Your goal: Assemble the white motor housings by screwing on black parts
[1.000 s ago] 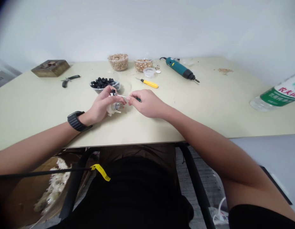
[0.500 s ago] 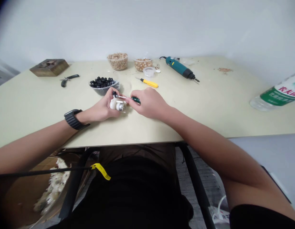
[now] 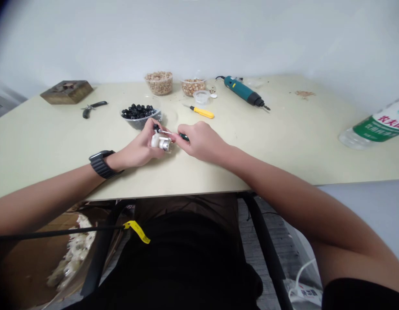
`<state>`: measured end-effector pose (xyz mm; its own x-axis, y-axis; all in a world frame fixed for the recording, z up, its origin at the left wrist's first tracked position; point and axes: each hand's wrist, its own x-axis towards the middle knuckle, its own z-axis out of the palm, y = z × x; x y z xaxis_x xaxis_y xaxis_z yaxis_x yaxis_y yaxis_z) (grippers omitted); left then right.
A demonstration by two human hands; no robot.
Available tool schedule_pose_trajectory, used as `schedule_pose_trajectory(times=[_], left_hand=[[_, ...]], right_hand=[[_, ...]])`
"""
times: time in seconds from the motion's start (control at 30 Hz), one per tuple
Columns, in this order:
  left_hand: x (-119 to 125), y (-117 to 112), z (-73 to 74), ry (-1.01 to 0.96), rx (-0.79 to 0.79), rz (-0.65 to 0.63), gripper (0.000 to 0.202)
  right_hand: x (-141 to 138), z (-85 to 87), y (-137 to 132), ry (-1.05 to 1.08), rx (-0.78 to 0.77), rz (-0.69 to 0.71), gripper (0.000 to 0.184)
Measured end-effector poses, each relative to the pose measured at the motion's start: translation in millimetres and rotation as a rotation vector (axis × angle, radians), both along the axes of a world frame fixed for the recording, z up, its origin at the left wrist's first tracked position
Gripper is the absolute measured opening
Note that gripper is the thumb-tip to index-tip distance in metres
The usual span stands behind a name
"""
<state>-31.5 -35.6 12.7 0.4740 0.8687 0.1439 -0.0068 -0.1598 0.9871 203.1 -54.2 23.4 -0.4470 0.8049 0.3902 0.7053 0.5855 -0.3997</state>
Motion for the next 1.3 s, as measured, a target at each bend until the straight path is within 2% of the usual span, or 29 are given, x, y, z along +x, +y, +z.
schedule_pose_trajectory(times=[0.13,0.3,0.53,0.63,0.7,0.83,1.07,1.3], left_hand=[[-1,0,3.0,0.0,0.0,-0.005,0.06],[-4,2,1.2,0.033,0.02,-0.011,0.06],[-11,19,-15.4,0.133,0.25,-0.168,0.064],[-13,22,-18.8,0.156,0.303,-0.186,0.063],[-13,23,-19.5,0.156,0.312,-0.179,0.062],[-12,25,-20.8,0.12,0.267,-0.178,0.063],[-16,31,-17.9,0.13,0.205,-0.192,0.065],[-11,20,-2.2,0.203,0.211,-0.138,0.06]], right_hand=[[1,1.3,1,-0.039,0.029,-0.025,0.044],[-1,3.8,0,0.038,-0.084,0.034,0.045],[-5,5.4,0,0.138,-0.231,0.058,0.047],[-6,6.4,0,0.15,-0.271,0.064,0.048],[-5,7.1,0,0.129,-0.252,0.058,0.048],[-3,6.2,-1,0.052,-0.114,0.027,0.042],[-8,1.1,-5,-0.123,0.027,-0.121,0.037],[-8,0.1,-4,-0.04,0.043,-0.02,0.034]])
